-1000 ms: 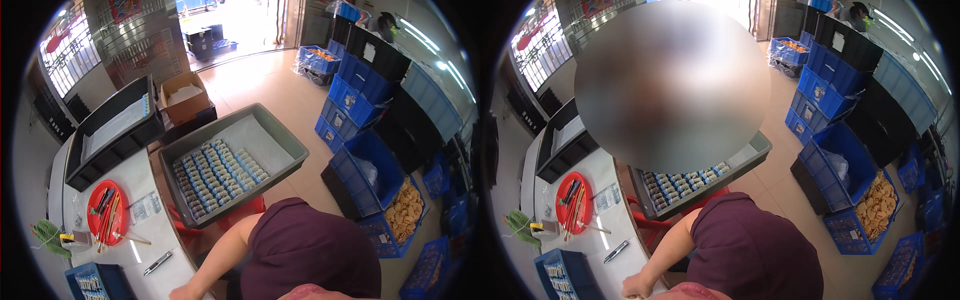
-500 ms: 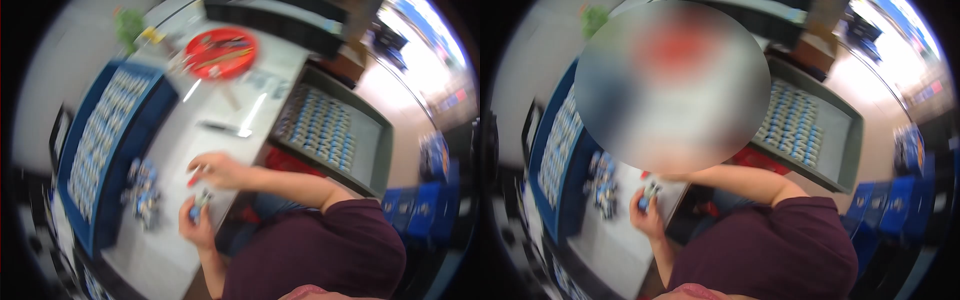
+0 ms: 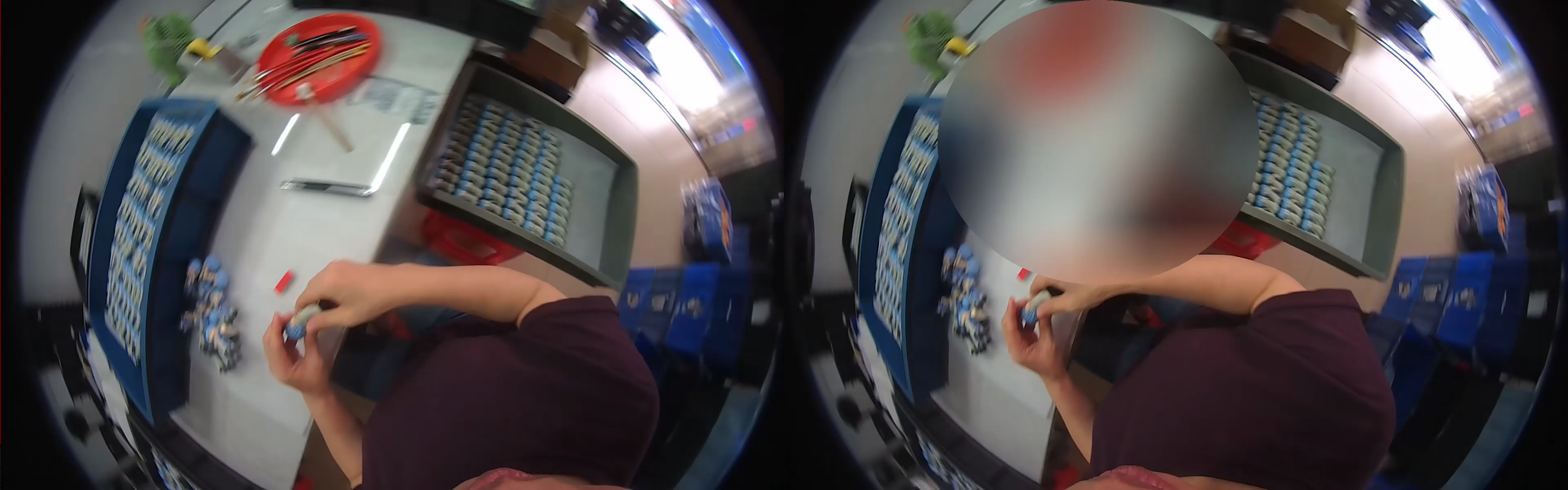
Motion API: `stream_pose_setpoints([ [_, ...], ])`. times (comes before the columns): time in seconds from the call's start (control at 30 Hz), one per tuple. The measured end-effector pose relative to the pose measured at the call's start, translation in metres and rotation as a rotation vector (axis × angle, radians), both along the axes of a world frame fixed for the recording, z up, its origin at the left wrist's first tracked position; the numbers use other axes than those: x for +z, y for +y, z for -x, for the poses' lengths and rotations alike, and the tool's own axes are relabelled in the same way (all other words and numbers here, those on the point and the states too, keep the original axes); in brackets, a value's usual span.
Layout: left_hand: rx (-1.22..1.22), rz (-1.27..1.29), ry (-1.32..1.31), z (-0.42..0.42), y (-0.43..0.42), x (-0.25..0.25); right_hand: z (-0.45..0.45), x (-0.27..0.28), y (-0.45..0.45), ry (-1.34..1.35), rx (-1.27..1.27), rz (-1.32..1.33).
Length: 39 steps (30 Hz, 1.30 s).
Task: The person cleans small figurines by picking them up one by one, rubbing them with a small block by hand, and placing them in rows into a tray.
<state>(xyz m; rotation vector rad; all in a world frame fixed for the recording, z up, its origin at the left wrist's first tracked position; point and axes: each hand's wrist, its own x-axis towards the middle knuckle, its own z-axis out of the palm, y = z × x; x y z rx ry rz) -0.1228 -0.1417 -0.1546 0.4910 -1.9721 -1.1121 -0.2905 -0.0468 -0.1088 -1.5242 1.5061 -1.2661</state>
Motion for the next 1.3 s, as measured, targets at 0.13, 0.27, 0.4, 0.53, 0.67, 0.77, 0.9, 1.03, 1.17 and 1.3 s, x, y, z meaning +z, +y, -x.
stream_pose_setpoints([
  [0.13, -0.133, 0.148, -0.110, 0.005, 0.008, 0.006, 0.012, -0.020, 0.032, -0.059, -0.099, 0.194],
  [0.27, -0.074, 0.117, -0.153, 0.006, 0.003, 0.007, 0.072, -0.028, 0.108, -0.066, -0.579, 0.281],
  [0.4, -0.064, 0.102, -0.207, 0.007, 0.002, 0.005, 0.165, -0.081, 0.227, 0.268, -1.283, 0.141],
  [0.53, -0.007, 0.148, -0.299, 0.012, 0.008, 0.009, 0.235, -0.171, 0.368, 0.399, -1.815, -0.290],
  [0.67, 0.015, 0.211, -0.377, 0.016, 0.015, 0.014, 0.251, -0.233, 0.433, 0.396, -1.885, -0.584],
  [0.77, 0.048, 0.243, -0.416, 0.021, 0.021, 0.016, 0.256, -0.258, 0.442, 0.404, -1.824, -0.737],
  [0.9, 0.067, 0.268, -0.446, 0.020, 0.019, 0.013, 0.266, -0.279, 0.438, 0.359, -1.797, -0.769],
  [1.03, 0.070, 0.288, -0.464, 0.019, 0.016, 0.011, 0.269, -0.279, 0.431, 0.326, -1.776, -0.825],
  [1.17, 0.053, 0.288, -0.446, 0.017, 0.014, 0.009, 0.271, -0.280, 0.437, 0.271, -1.789, -0.825],
  [1.3, 0.033, 0.289, -0.440, 0.017, 0.013, 0.009, 0.265, -0.229, 0.428, 0.062, -1.968, -0.428],
])
